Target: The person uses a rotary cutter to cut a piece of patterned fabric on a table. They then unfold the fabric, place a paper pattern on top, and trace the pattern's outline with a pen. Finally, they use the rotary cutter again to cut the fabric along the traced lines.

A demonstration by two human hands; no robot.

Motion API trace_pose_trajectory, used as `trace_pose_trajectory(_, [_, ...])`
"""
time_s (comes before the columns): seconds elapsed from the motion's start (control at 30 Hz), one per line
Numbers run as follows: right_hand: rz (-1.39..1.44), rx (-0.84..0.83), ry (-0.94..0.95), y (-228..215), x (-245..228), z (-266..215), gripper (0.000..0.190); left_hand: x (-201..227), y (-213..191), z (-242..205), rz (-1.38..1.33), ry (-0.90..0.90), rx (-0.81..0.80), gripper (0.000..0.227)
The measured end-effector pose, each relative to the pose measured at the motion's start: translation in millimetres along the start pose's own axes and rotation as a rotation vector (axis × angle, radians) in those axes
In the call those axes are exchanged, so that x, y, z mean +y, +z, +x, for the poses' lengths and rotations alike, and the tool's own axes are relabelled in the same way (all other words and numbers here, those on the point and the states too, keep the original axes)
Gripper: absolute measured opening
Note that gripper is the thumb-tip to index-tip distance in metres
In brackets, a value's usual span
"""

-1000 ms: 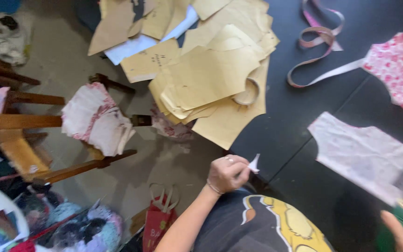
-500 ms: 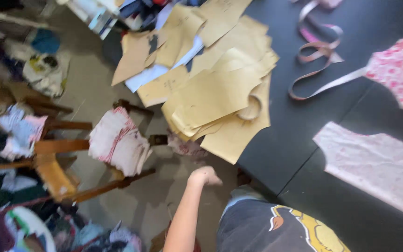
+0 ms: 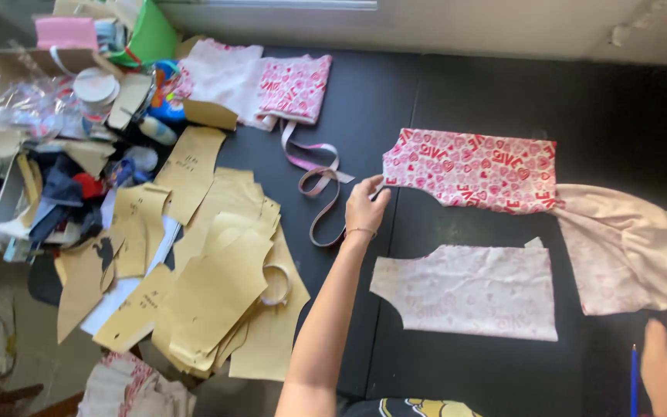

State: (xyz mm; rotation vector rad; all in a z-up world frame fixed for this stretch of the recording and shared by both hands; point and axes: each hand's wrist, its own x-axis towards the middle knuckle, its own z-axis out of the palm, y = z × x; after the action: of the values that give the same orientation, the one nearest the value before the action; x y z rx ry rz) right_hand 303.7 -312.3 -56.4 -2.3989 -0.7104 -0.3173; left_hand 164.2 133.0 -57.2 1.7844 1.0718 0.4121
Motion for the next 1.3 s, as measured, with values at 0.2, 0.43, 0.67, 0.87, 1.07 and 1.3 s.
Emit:
trace_pose_trajectory(0.2, [0.349,-0.291,0.328,89.1,-97.9,187.6,0.032,29.0,46.4,95.2,0.382,-0.109,0.049,0.042])
trace_pose_trajectory(0.43, [0.101,-0.491,0.625,180.5,-87.4,248.7,0.060,58.5,53.9,109.6,0.656,-0.247,-0.238,0.028])
trace_pose_trajectory(0.67, [0.325,-0.416,0.161,72.6,-117.8,184.9,0.012,82.8,-12.7,-9.6,0.102,0.471,-0.134,0.016])
trace_pose_trajectory(0.87, [0.307,-0.387,-0.036,-5.2,-120.1,58.0,0.019,44.1,-44.8,-133.1,0.217,0.648,-0.144,0.026])
trace_pose_trajectory(1.07, [-0.086,-0.353,0.061,-24.1,-70.7,-37.2,0.022,11.4,-52.6,-163.6,0.384,0.456,-0.319,0.047])
trace_pose_trajectory(1.3, [-0.744,-0.317,0.295,-15.0,4.1,-100.9,0.035,-37.2,-8.3,-124.1,0.728,0.096,-0.080,0.035])
